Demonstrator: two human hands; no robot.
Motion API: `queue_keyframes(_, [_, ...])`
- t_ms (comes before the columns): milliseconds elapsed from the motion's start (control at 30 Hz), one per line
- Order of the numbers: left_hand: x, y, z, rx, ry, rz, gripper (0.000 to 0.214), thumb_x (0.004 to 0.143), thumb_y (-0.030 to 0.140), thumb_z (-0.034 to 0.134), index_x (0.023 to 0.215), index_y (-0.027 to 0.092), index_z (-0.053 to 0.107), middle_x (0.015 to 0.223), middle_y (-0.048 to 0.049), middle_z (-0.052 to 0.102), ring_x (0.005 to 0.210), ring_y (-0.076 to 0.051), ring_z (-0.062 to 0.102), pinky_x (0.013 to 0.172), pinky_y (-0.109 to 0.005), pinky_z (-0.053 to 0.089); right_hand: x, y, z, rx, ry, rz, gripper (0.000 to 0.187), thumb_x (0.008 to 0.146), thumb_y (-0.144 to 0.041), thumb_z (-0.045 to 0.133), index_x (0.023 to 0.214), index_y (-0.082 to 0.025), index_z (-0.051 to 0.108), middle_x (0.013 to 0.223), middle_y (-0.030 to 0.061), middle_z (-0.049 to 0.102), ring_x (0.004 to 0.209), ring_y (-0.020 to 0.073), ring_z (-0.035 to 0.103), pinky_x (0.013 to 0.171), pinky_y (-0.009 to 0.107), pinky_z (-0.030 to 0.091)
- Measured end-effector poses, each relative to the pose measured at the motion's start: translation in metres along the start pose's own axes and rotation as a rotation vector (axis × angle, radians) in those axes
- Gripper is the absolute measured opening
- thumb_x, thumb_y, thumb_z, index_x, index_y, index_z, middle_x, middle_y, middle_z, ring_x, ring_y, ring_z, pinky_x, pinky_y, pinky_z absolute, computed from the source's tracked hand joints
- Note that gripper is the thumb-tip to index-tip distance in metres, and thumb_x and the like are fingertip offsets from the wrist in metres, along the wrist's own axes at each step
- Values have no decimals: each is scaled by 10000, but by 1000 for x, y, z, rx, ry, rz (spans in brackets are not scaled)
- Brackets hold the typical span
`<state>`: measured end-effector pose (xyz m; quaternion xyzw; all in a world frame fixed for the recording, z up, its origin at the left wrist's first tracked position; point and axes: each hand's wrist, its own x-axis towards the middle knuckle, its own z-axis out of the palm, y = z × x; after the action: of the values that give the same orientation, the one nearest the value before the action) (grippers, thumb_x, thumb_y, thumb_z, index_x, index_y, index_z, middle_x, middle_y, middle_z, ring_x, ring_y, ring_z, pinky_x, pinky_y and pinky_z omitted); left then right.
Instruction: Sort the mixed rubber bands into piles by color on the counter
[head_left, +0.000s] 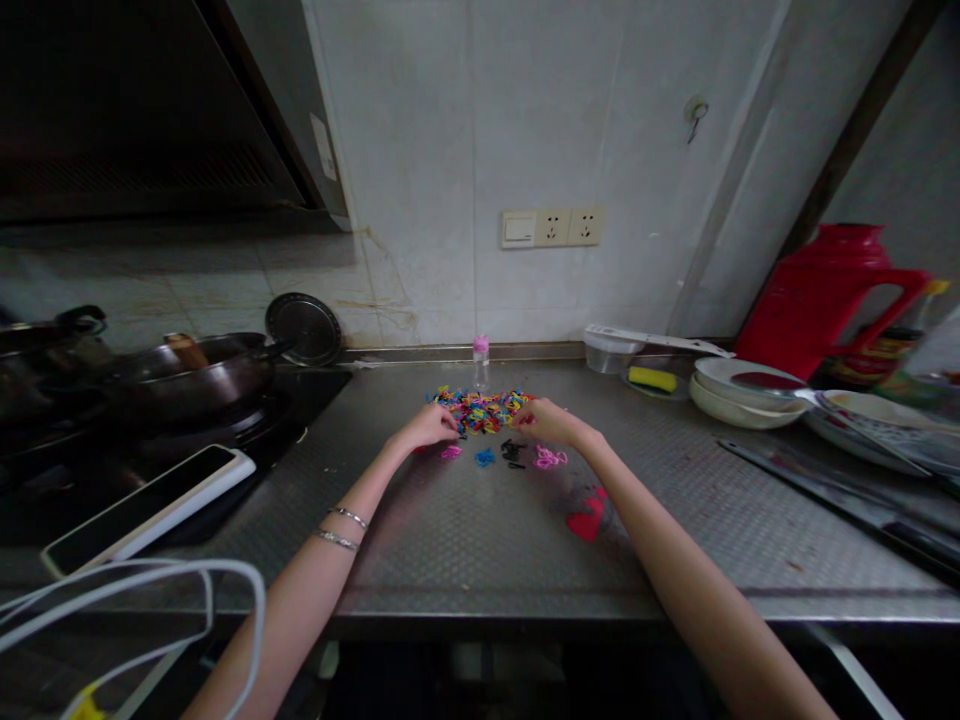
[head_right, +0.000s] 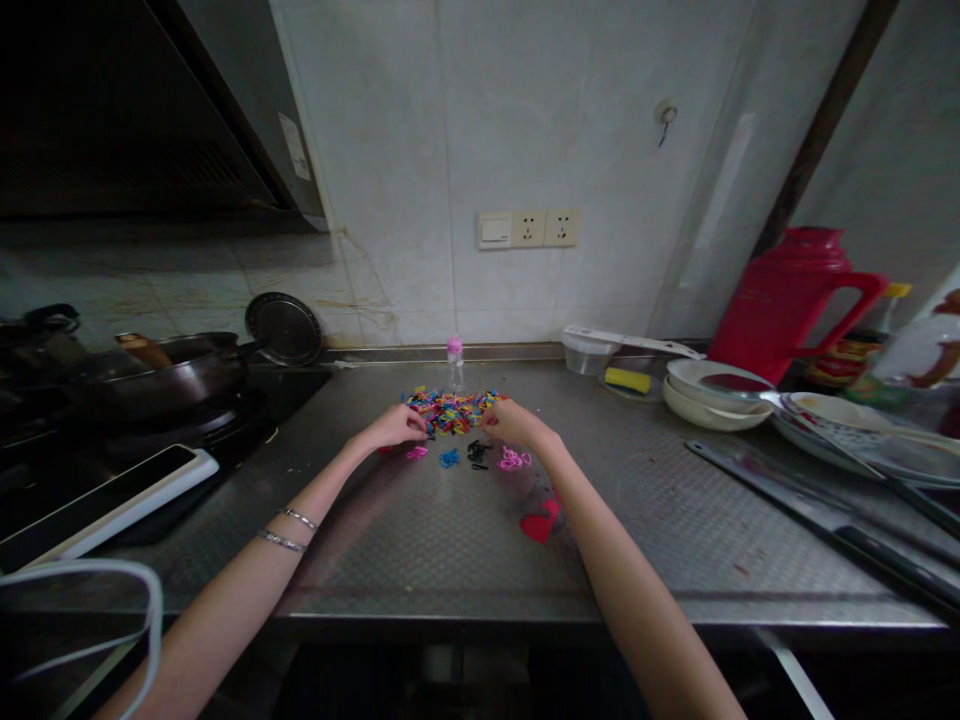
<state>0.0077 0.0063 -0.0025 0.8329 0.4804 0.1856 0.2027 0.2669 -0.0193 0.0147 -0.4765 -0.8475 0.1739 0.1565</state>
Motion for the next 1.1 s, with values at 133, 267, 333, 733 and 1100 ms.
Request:
queue_keyframes(133, [2,0,4,-7,-9,19,233,607,280,616,757,120,697,659,-39,646,569,-125,526,539,-213,364,0,4,-2,-122,104,62,236,711,-219,500,854,-206,687,821,26,661,715,135,563,595,186,358])
queue_keyframes(267, [4,-1,9,-50,-22,15,203,624,262,600,735,120,693,667,-39,651,578,-122,536,560,-213,380,-1,8,-4,-173,122,109,242,726,-247,498,890,-241,676,868,24,660,728,138,570,595,188,360])
queue_keyframes(333, [5,-1,10,-60,-24,10,184,631,250,593,712,116,689,657,-41,652,583,-125,543,566,-214,386,-2,10,-6,-197,126,126,237,734,-260,497,889,-247,676,853,28,662,728,145,572,584,191,358])
queue_keyframes(733, [5,34,24,-133,147,91,163,652,252,581,689,121,670,649,-30,639,597,-119,539,590,-222,394,-9,16,-8,-316,232,335,272,760,-298,446,917,-261,665,875,42,662,797,181,594,574,197,366])
queue_keyframes(1100, [-5,66,49,-147,82,164,216,631,318,617,693,118,669,584,-14,610,524,-100,496,503,-201,333,-1,20,13,-271,214,118,288,750,-214,473,976,-208,650,1056,76,583,977,171,510,811,218,369])
